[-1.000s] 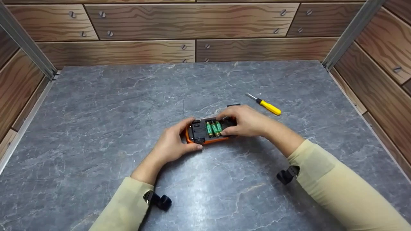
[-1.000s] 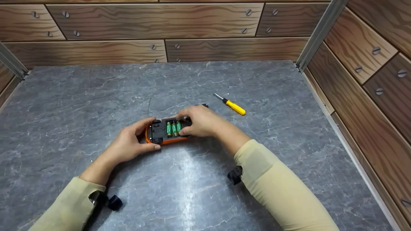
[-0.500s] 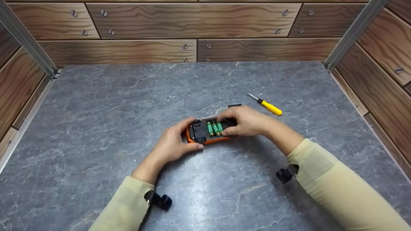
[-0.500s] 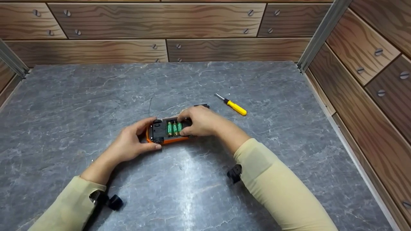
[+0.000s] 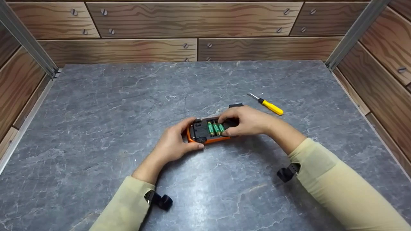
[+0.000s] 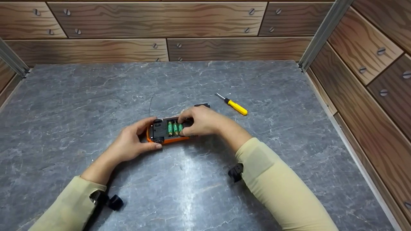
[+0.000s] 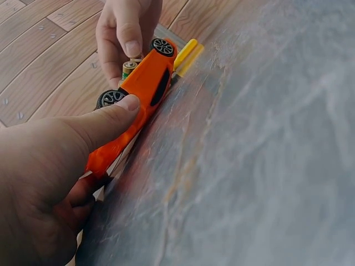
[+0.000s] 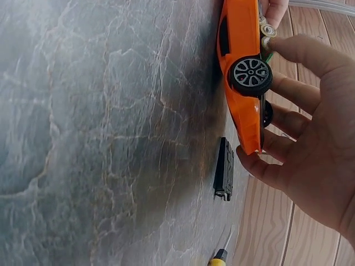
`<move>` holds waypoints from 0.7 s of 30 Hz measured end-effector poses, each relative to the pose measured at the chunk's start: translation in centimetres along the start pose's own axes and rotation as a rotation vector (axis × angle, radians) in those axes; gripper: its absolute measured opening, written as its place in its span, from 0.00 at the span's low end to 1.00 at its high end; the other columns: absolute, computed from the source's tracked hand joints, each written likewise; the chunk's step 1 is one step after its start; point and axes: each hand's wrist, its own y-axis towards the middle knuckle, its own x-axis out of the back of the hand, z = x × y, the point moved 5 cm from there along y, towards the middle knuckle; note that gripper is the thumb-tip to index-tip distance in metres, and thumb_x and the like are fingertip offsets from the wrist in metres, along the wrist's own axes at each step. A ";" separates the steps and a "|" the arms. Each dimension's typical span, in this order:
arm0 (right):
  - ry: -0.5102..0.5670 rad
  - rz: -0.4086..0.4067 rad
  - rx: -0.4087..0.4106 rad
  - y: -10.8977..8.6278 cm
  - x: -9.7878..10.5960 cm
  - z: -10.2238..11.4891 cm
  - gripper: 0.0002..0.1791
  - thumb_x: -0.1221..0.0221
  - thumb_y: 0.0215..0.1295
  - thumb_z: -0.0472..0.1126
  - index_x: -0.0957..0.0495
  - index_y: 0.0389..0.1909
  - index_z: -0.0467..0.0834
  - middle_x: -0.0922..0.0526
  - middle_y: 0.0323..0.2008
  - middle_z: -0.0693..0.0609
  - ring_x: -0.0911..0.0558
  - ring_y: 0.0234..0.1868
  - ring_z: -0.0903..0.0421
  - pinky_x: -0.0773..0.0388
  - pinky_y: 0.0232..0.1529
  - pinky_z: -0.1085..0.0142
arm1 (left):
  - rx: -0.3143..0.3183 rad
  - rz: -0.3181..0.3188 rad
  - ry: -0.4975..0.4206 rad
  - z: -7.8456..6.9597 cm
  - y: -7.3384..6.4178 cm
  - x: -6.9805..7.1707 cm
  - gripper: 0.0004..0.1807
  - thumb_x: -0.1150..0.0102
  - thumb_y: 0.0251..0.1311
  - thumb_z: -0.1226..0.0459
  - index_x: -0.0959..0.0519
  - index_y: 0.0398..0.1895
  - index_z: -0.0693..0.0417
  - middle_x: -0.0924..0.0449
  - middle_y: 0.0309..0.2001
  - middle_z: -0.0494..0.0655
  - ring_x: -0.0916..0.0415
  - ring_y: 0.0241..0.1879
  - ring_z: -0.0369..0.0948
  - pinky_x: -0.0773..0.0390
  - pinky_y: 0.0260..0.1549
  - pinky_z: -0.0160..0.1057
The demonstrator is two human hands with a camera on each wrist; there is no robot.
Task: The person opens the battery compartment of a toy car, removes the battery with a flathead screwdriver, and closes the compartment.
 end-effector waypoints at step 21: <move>0.012 0.023 -0.013 0.2 -0.4 -0.2 0.25 0.26 0.60 0.51 0.15 0.57 0.46 0.16 0.62 0.48 0.19 0.58 0.47 0.23 0.62 0.50 | 0.002 -0.002 -0.005 0.0 -0.1 0.0 0.50 0.14 0.49 0.53 0.28 0.77 0.48 0.22 0.69 0.51 0.25 0.68 0.50 0.32 0.72 0.51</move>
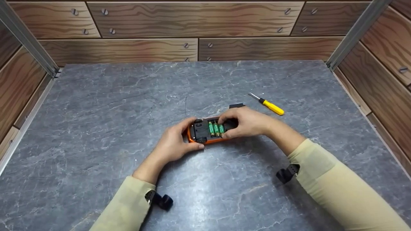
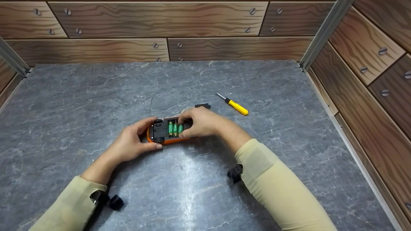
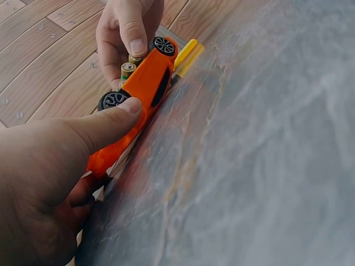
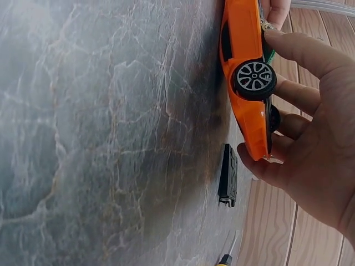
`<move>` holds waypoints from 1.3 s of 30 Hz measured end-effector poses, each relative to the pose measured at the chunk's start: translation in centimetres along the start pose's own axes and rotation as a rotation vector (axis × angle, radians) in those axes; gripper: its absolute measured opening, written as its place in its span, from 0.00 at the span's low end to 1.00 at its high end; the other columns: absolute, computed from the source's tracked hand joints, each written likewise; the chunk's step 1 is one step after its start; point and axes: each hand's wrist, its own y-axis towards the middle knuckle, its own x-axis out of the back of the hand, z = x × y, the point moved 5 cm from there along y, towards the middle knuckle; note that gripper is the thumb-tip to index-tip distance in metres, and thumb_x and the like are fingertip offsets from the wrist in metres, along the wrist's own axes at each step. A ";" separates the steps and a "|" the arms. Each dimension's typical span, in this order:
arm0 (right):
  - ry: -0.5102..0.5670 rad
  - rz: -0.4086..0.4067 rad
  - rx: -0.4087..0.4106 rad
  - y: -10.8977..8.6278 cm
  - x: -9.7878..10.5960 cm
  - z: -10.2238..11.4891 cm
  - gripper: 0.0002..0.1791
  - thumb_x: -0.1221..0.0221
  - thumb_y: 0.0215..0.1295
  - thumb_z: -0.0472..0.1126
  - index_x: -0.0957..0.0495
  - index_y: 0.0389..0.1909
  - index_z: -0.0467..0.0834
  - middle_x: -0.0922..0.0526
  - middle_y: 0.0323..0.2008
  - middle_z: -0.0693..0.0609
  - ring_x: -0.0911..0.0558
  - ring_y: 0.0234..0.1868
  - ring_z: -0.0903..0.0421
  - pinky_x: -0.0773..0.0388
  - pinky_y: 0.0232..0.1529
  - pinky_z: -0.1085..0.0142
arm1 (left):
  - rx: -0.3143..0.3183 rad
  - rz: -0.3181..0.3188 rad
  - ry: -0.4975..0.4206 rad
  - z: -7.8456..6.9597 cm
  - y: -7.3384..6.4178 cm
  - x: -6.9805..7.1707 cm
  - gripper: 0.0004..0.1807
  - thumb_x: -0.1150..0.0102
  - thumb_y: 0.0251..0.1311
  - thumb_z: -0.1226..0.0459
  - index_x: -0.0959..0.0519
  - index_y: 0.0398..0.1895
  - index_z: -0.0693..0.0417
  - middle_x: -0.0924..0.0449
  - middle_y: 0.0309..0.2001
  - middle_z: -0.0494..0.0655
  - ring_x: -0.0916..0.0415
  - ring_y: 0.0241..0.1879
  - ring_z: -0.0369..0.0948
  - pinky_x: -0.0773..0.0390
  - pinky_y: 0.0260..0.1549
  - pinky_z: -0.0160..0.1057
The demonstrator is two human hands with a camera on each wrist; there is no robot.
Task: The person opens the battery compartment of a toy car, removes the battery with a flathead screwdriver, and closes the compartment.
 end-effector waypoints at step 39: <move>0.142 -0.348 -0.077 -6.5 4.1 -6.0 0.26 0.26 0.64 0.40 0.18 0.63 0.42 0.15 0.61 0.44 0.20 0.65 0.40 0.25 0.67 0.41 | -0.003 0.000 -0.023 0.1 0.1 -0.1 0.49 0.13 0.48 0.55 0.27 0.76 0.48 0.20 0.68 0.47 0.25 0.68 0.46 0.32 0.73 0.48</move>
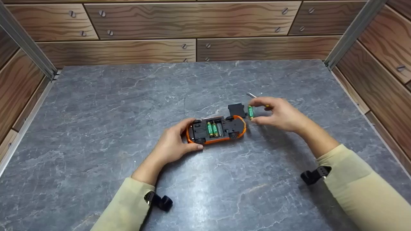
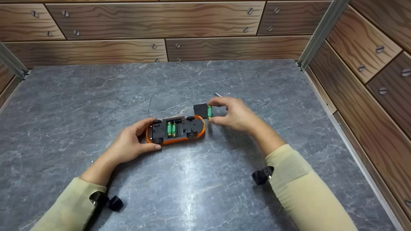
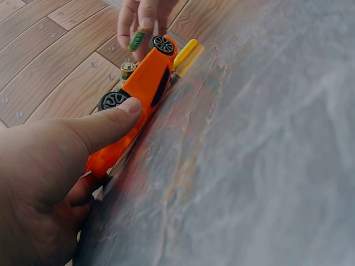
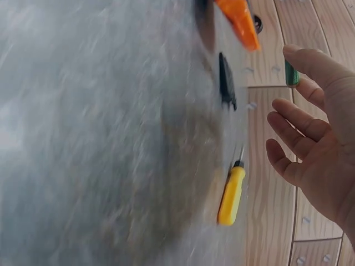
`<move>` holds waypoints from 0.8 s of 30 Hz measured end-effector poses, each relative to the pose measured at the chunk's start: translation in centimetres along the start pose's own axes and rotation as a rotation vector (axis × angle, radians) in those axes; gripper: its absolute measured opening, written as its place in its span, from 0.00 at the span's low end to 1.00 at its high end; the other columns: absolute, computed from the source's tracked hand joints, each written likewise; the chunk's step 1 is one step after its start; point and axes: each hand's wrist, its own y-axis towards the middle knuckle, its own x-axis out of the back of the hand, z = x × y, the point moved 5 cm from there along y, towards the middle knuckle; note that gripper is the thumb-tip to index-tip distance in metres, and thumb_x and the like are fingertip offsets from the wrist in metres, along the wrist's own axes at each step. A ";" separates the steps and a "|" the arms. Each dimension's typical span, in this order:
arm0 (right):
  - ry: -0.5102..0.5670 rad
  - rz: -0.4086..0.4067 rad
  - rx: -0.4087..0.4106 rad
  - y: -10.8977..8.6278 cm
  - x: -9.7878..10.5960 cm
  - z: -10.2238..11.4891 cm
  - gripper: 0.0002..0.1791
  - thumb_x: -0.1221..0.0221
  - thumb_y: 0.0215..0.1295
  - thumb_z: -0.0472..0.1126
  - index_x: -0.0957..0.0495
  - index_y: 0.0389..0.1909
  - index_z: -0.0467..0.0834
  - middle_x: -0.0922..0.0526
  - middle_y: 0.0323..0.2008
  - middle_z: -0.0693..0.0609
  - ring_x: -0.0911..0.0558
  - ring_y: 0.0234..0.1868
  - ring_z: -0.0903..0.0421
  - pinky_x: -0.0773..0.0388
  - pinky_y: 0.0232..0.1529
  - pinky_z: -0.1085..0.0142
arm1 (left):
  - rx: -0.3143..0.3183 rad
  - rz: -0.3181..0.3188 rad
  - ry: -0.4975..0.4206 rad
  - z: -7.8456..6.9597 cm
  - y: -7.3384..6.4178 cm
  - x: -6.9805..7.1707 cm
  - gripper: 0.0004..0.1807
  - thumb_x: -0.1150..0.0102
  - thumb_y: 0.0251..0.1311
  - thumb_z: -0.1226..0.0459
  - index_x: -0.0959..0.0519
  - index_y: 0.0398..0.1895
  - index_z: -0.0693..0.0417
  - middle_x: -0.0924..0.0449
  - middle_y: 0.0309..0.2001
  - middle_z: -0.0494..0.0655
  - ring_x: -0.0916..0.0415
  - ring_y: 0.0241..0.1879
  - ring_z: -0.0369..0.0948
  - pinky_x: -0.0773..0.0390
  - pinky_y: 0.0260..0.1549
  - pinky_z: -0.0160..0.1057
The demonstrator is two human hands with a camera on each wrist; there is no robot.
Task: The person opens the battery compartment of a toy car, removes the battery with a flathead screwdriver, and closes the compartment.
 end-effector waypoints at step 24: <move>-0.152 0.063 -0.056 -1.7 -1.2 -3.5 0.24 0.23 0.60 0.39 0.15 0.57 0.44 0.13 0.52 0.48 0.17 0.55 0.45 0.22 0.62 0.44 | 0.025 0.008 -0.002 0.0 0.0 0.0 0.51 0.14 0.48 0.54 0.28 0.77 0.47 0.22 0.70 0.48 0.26 0.69 0.48 0.34 0.74 0.50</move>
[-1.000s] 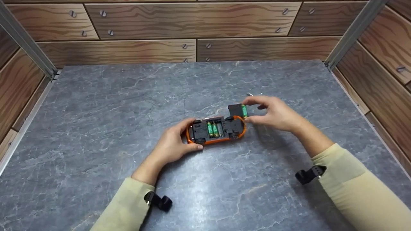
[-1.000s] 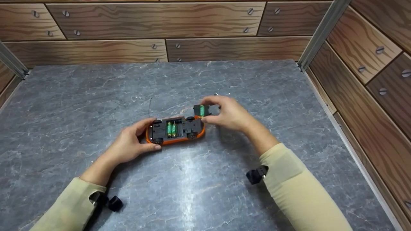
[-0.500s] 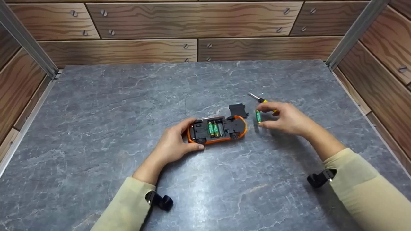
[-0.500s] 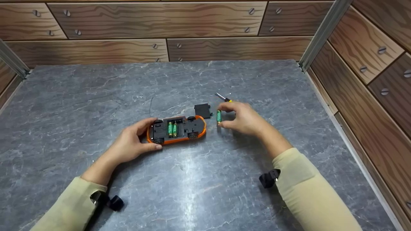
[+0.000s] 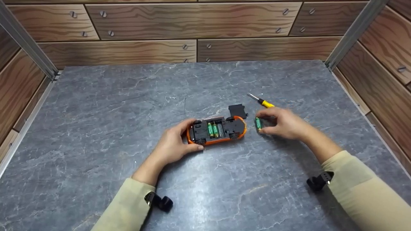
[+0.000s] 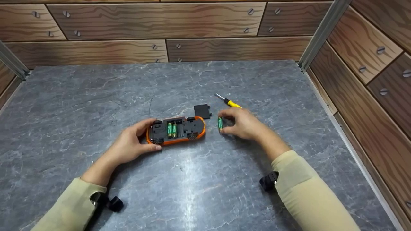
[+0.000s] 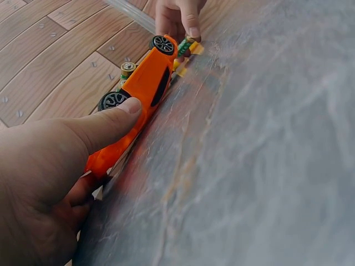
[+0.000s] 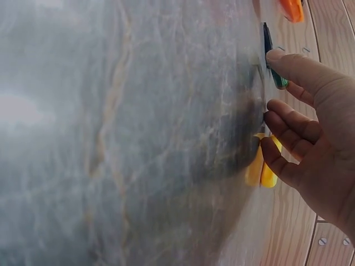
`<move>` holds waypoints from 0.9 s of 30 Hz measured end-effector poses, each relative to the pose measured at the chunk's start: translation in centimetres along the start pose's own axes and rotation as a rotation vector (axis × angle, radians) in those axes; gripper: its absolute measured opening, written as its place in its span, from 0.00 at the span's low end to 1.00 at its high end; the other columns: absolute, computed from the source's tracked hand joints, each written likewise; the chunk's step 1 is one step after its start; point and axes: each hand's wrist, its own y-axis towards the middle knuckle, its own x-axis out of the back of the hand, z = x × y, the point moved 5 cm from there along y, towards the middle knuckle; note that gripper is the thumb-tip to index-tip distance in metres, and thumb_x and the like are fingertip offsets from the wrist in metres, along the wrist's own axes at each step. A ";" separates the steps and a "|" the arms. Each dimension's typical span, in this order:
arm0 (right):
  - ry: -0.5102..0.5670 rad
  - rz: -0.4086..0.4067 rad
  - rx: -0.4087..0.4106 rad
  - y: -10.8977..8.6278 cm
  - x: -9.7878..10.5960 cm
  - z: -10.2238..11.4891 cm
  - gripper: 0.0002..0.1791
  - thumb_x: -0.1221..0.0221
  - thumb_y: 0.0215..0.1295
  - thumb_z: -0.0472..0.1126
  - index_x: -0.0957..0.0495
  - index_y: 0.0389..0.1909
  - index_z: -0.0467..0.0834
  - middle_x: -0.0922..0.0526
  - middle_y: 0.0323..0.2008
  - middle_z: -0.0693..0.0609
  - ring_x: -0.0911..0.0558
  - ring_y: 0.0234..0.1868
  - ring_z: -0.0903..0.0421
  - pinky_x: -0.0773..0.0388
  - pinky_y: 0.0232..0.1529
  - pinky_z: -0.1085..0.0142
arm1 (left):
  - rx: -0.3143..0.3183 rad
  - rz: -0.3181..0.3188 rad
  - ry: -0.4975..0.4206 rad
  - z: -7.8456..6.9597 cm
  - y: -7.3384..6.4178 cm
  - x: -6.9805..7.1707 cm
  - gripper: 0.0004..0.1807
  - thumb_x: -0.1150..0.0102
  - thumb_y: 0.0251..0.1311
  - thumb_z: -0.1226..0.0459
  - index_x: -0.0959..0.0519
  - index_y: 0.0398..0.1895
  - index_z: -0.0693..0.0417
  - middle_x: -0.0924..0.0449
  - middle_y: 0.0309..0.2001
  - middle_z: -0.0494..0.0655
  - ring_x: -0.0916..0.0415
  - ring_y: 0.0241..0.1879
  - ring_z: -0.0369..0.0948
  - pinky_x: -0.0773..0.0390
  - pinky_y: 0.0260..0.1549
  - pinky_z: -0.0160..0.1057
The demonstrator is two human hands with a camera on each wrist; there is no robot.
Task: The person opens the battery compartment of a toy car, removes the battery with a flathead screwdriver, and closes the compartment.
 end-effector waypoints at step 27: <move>-0.014 0.008 -0.023 0.0 -0.4 -0.7 0.38 0.21 0.59 0.46 0.22 0.69 0.42 0.18 0.62 0.42 0.21 0.63 0.40 0.30 0.69 0.39 | -0.002 -0.001 0.004 0.1 0.0 0.0 0.50 0.14 0.48 0.55 0.28 0.77 0.48 0.21 0.69 0.48 0.26 0.69 0.47 0.33 0.74 0.50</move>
